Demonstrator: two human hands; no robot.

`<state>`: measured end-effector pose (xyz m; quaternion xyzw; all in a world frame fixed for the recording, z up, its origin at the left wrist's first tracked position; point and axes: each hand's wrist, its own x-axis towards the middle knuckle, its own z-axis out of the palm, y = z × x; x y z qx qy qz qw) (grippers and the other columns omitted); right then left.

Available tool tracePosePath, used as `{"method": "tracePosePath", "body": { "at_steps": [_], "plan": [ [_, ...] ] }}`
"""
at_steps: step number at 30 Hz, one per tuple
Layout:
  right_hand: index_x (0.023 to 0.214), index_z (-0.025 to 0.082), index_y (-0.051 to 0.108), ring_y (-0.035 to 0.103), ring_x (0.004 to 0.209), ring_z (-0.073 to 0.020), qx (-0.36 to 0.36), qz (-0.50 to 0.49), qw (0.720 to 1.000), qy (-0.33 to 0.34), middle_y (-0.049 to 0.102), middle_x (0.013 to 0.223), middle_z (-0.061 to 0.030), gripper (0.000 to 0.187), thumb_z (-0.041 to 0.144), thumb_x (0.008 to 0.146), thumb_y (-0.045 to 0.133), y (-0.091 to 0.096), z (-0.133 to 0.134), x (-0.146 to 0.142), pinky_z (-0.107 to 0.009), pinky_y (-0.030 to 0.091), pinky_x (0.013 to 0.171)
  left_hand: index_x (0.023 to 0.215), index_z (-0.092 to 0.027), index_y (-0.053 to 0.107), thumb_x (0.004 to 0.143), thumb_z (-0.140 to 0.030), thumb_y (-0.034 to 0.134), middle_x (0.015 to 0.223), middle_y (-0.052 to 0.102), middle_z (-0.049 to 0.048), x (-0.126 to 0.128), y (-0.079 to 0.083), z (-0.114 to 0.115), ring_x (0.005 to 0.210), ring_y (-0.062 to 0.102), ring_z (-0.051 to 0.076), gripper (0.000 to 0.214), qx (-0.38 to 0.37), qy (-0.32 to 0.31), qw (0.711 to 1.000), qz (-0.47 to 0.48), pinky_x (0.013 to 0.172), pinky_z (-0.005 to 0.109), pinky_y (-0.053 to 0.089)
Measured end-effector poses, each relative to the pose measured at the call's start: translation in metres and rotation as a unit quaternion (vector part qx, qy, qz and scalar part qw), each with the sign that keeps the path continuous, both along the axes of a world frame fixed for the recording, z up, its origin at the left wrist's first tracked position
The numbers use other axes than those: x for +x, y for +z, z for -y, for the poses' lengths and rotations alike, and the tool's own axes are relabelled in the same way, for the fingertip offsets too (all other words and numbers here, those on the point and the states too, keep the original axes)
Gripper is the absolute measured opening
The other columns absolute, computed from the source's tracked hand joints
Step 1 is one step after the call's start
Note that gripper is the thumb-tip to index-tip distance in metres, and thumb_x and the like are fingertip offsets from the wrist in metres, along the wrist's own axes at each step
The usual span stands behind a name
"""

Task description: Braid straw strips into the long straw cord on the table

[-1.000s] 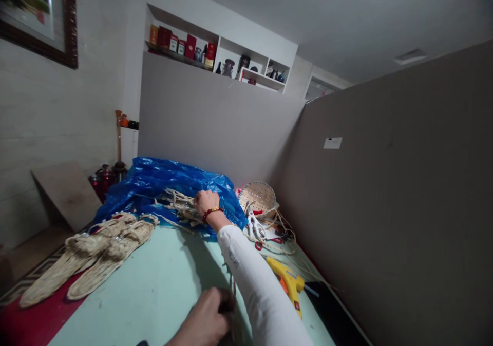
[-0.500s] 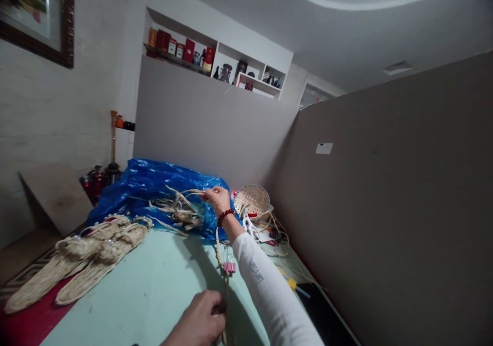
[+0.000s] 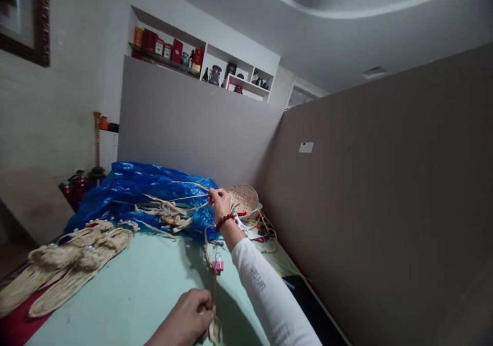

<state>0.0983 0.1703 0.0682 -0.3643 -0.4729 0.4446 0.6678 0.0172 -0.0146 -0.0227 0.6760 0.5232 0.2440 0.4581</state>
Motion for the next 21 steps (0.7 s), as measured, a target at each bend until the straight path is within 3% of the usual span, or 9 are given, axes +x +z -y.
{"method": "tracePosePath", "body": {
  "at_steps": [6,9,15,21],
  "plan": [
    [0.067,0.015,0.058,0.05,0.053,-0.0083,0.002,-0.018,1.0,0.018,0.06,0.063,0.0,0.038,0.042,0.054,0.081,-0.007,0.007,0.004,-0.018,0.041,0.045,0.053,-0.022,0.042,0.066,-0.012,0.048,0.044,0.045,-0.0061,-0.001,0.005,0.001,0.05,0.052,0.013,0.018,0.002,-0.007,1.0,0.011,0.052,0.022,0.035],
    [0.064,0.015,0.059,0.05,0.052,-0.0079,0.013,-0.018,0.999,0.028,0.06,0.062,-0.0003,0.036,0.041,0.054,0.08,-0.009,0.009,0.0,-0.018,0.04,0.045,0.053,-0.022,0.042,0.065,-0.01,0.047,0.044,0.045,-0.0061,-0.001,0.006,0.002,0.049,0.051,0.012,0.018,-0.002,-0.012,1.0,0.016,0.051,0.021,0.034],
    [0.066,0.014,0.065,0.06,0.069,-0.0126,0.034,-0.004,0.996,0.08,0.064,0.072,-0.0028,0.026,0.033,0.055,0.078,-0.006,0.011,-0.02,-0.022,0.049,0.063,0.055,-0.022,0.044,0.065,-0.014,0.049,0.046,0.046,-0.0058,0.002,-0.002,0.0,0.049,0.053,0.014,0.014,-0.003,-0.009,1.0,0.024,0.048,0.022,0.034],
    [0.071,0.014,0.068,0.059,0.068,-0.0135,0.035,0.024,0.992,0.115,0.065,0.073,-0.0041,0.024,0.034,0.059,0.075,-0.007,0.009,-0.041,-0.023,0.049,0.06,0.059,-0.017,0.059,0.061,-0.008,0.048,0.052,0.057,-0.0009,0.001,-0.003,-0.002,0.056,0.06,0.017,0.014,0.006,-0.012,0.999,0.031,0.05,0.024,0.036]
  ]
}}
